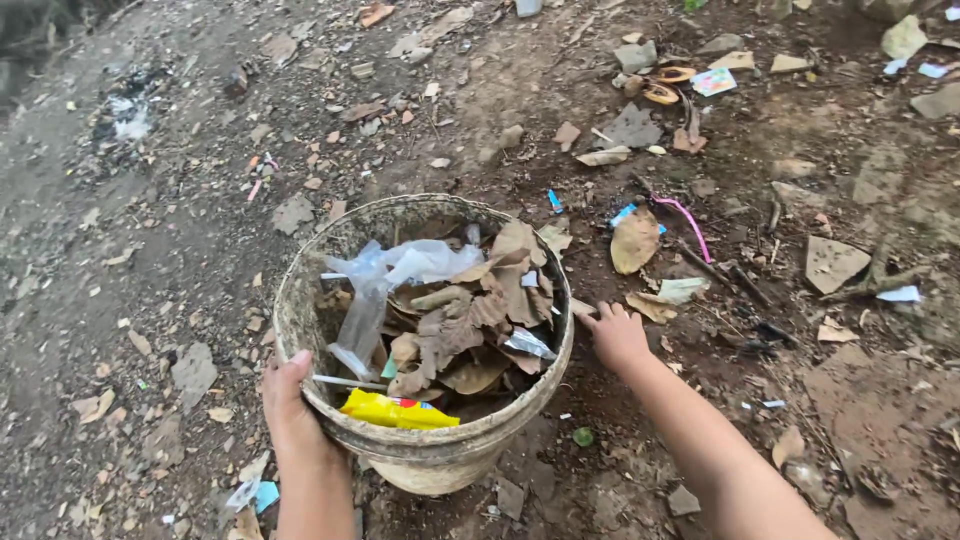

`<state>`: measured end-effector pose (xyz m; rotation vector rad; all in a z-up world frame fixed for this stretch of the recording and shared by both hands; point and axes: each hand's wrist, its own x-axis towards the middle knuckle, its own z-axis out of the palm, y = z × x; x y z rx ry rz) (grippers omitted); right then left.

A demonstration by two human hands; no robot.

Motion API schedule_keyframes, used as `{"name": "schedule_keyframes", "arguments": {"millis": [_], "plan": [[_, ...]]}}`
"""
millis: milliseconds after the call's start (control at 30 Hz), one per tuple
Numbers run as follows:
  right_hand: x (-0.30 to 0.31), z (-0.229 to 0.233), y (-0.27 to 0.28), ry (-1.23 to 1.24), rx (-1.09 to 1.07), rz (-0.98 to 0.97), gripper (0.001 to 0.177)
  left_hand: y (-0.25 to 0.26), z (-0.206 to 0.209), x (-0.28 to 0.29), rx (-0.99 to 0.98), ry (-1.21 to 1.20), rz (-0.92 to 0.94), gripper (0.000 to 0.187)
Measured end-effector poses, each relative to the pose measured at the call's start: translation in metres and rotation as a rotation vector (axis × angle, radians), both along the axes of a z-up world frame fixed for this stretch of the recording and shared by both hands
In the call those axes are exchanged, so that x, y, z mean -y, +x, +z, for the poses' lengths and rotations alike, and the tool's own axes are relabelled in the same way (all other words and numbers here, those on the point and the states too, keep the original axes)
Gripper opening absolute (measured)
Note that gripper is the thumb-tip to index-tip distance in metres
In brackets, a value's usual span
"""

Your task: Picking up litter and trash from the ground and placing it into a plastic bucket.

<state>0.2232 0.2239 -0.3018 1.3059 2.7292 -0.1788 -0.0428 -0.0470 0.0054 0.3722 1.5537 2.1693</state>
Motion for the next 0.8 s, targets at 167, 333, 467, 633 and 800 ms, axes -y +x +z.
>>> {"name": "schedule_keyframes", "arguments": {"millis": [167, 333, 467, 633, 800], "plan": [[-0.004, -0.037, 0.022, -0.051, -0.198, -0.122, 0.055, 0.012, 0.011, 0.006, 0.066, -0.106, 0.087, 0.045], [-0.019, 0.051, 0.03, -0.198, -0.608, -0.383, 0.054, 0.008, 0.004, 0.008, 0.054, -0.075, 0.065, 0.044], [-0.006, 0.221, 0.013, -0.355, -1.266, -0.569, 0.057, 0.001, -0.007, 0.008, 0.062, -0.012, 0.068, 0.042], [0.072, 0.383, -0.013, -0.498, -1.394, -0.094, 0.056, 0.001, -0.013, 0.005, 0.042, 0.034, 0.046, 0.044], [0.049, 0.359, -0.016, -0.778, -1.445, 0.294, 0.06, 0.014, 0.005, 0.003, 0.057, 0.014, 0.031, 0.046]]}}
